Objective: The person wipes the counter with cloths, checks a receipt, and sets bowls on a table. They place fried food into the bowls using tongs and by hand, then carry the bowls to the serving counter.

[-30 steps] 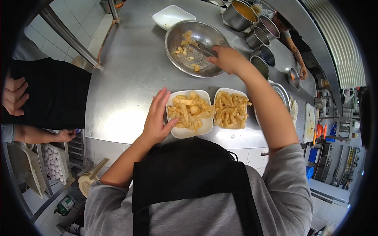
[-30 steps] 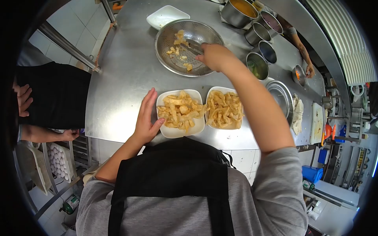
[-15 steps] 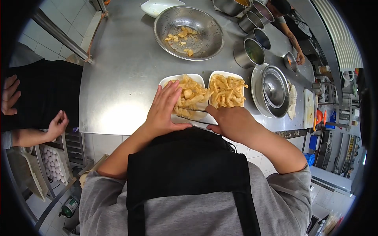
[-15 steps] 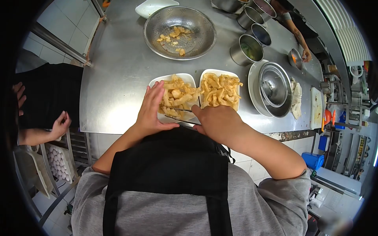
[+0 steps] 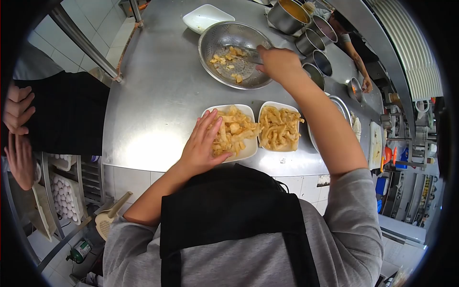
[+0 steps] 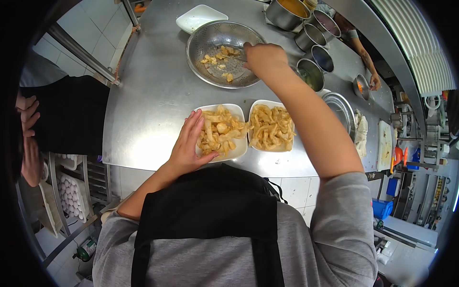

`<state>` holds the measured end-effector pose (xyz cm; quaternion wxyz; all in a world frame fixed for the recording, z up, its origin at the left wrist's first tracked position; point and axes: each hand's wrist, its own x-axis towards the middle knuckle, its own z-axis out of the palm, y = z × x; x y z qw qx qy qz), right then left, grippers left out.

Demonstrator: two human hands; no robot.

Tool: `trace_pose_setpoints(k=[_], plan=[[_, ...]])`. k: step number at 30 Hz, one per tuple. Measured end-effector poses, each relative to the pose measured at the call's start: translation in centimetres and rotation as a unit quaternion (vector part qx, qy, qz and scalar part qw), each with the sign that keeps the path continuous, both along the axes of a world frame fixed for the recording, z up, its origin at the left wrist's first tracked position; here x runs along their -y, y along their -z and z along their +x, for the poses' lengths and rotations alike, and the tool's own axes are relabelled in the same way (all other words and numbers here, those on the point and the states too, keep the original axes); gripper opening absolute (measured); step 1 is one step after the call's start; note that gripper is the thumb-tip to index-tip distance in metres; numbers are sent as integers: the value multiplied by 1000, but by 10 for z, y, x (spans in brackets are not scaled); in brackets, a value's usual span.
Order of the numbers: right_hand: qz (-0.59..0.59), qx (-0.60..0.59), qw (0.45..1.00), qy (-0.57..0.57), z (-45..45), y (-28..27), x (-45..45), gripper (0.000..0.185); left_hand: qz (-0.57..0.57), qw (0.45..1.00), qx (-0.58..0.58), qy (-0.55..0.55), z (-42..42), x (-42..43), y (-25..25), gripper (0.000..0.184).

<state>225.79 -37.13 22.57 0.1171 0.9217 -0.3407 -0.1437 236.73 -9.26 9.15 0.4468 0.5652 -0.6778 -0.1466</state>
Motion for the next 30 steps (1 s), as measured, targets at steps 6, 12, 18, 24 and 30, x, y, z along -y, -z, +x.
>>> trace_pose_setpoints(k=[6,12,18,24,30], plan=[[40,-22,998,52,28,29,31,42,20,999,22,-30,12,-7,2,115],[54,78,996,4,-22,-16,-3,43,27,998,-10,-56,21,-5,4,125],[123,72,990,-21,-90,-81,-102,39,43,997,-55,-45,22,-3,1,132],[104,1,990,-92,-104,-31,-168,48,14,999,-30,11,6,5,3,134],[157,29,982,-102,-102,-66,-150,51,62,996,62,20,3,9,-2,102]])
